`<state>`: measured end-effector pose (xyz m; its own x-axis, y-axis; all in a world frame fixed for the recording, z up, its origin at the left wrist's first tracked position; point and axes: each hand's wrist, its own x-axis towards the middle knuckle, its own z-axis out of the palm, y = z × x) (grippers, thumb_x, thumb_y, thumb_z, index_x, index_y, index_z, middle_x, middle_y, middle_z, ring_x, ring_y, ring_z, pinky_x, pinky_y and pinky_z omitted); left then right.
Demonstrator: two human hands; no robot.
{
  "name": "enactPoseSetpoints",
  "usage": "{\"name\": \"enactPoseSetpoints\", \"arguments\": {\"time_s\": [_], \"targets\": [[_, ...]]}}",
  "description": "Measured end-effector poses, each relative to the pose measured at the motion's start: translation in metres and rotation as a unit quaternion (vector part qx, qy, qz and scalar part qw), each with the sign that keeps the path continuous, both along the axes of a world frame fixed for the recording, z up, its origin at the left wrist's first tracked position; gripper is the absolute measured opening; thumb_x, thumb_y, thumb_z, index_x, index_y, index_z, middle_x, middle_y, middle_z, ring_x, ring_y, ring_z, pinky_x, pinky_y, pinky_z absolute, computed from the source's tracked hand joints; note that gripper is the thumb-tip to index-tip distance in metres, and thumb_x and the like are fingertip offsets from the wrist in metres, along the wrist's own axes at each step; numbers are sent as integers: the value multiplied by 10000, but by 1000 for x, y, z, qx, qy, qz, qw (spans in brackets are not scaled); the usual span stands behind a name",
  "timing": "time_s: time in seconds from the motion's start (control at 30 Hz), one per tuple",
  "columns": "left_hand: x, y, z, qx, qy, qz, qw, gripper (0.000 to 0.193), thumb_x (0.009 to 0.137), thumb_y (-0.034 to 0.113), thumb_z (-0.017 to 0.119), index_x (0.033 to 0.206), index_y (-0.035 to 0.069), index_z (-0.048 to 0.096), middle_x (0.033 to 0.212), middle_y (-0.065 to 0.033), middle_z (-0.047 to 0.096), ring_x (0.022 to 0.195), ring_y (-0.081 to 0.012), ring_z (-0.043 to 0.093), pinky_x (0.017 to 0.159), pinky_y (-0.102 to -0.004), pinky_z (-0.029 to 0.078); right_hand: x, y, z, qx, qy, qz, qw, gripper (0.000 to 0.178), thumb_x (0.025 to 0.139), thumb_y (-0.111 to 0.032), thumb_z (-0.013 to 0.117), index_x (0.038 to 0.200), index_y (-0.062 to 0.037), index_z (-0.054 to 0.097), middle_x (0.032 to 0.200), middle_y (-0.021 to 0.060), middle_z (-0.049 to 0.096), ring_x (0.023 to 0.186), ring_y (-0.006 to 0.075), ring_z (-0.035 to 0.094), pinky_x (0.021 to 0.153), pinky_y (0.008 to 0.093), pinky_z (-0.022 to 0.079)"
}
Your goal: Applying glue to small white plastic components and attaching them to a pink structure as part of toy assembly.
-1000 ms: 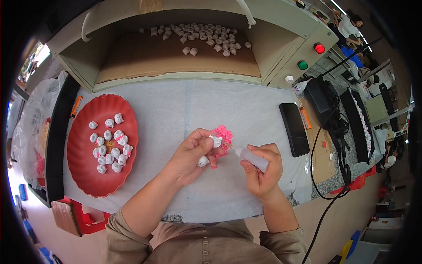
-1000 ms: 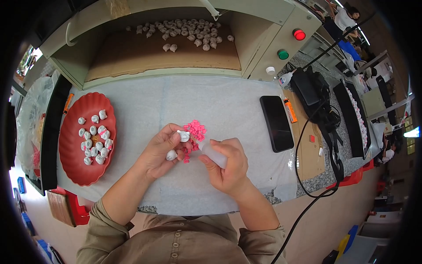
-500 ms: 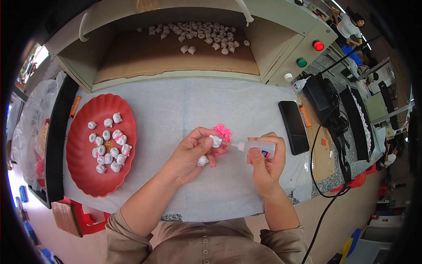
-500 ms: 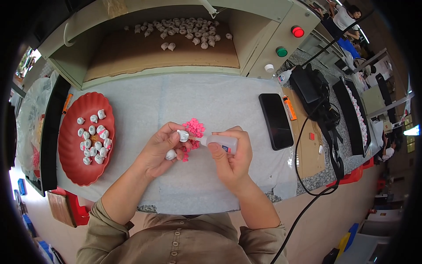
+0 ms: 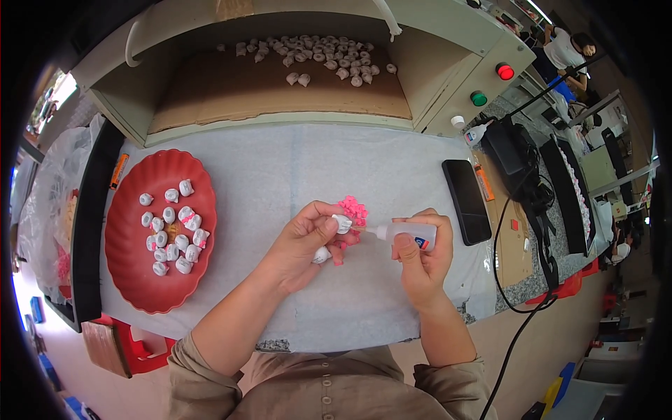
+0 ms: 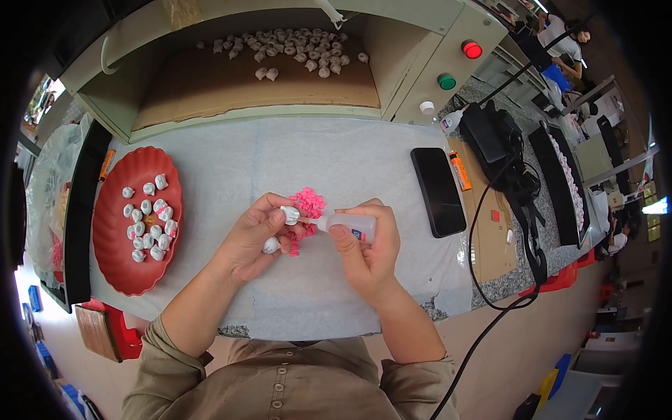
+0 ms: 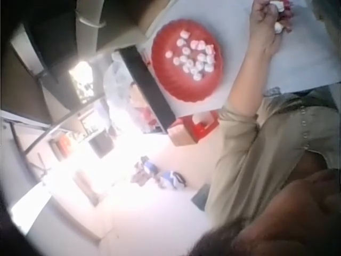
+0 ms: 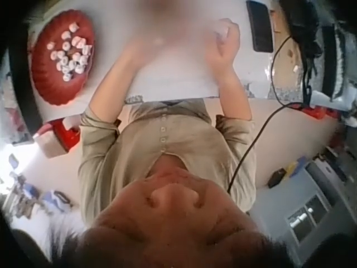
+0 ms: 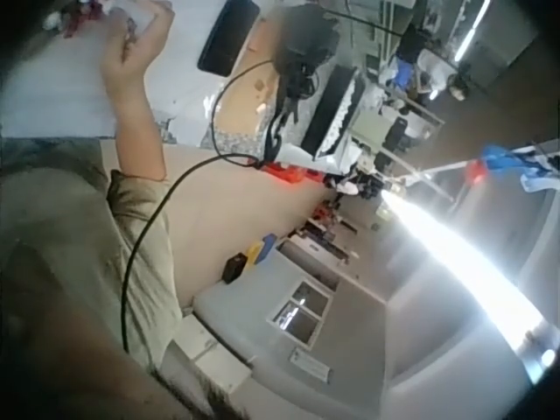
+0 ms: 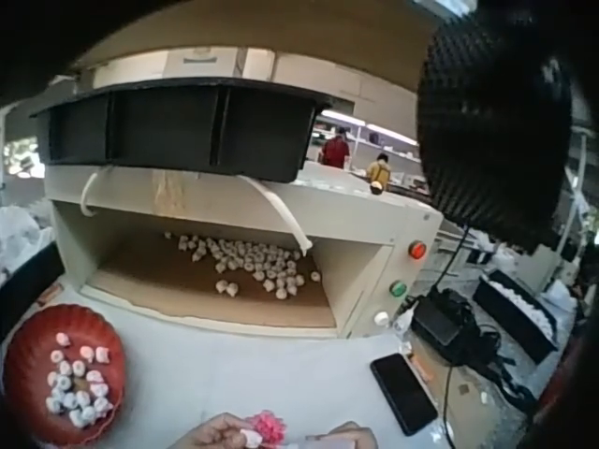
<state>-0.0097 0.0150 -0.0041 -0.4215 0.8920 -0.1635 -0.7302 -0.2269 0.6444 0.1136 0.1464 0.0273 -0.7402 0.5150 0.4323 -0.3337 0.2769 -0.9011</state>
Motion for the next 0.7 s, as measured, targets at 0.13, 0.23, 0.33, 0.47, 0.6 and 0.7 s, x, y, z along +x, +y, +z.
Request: {"name": "enactPoseSetpoints", "arguments": {"time_s": [0.13, 0.23, 0.33, 0.47, 0.6, 0.7], "targets": [[0, 0, 3, -2, 2, -4, 1000, 131, 873, 161, 469, 963, 67, 487, 921, -133, 578, 783, -179, 564, 531, -256, 463, 1, 3, -1, 12, -1, 0, 1000, 202, 812, -77, 570, 926, 0, 422, 819, 68, 468, 591, 62, 442, 488, 178, 357], [-1, -2, 3, -7, 2, -1, 1000, 133, 872, 161, 471, 964, 67, 487, 920, -137, 578, 782, -180, 565, 531, -259, 463, 2, 3, -1, 13, -3, -8, 1000, 202, 811, -77, 572, 925, 0, 424, 815, 65, 465, 589, 63, 439, 491, 179, 357], [-1, -1, 2, -11, -3, 0, 1000, 135, 872, 162, 471, 968, 68, 486, 920, -141, 579, 783, -182, 567, 533, -263, 464, 1, 3, -1, 19, -1, -17, 1000, 210, 807, -80, 578, 925, 1, 424, 807, 65, 467, 584, 63, 435, 490, 180, 355], [-1, -1, 3, -12, -14, 1, 1000, 145, 869, 166, 477, 975, 67, 484, 911, -146, 583, 766, -191, 572, 535, -269, 465, 3, 4, -3, 50, -15, -26, 998, 218, 804, -86, 584, 923, 0, 424, 810, 67, 470, 586, 64, 442, 492, 184, 365], [-4, -2, 6, -10, -36, 11, 999, 151, 868, 172, 480, 974, 64, 490, 901, -148, 587, 747, -182, 577, 540, -261, 461, -2, 8, 10, -231, 18, 19, 973, 199, 787, -39, 578, 901, -16, 416, 886, 123, 516, 651, 143, 561, 545, 246, 473], [-11, -5, 2, -19, -60, 71, 995, 157, 868, 181, 485, 965, 59, 505, 889, -127, 589, 700, -144, 569, 560, -241, 449, -7, 21, 11, -373, -36, 26, 927, 210, 763, -9, 590, 894, -37, 428, 868, 109, 559, 733, 200, 599, 673, 309, 501]]}}
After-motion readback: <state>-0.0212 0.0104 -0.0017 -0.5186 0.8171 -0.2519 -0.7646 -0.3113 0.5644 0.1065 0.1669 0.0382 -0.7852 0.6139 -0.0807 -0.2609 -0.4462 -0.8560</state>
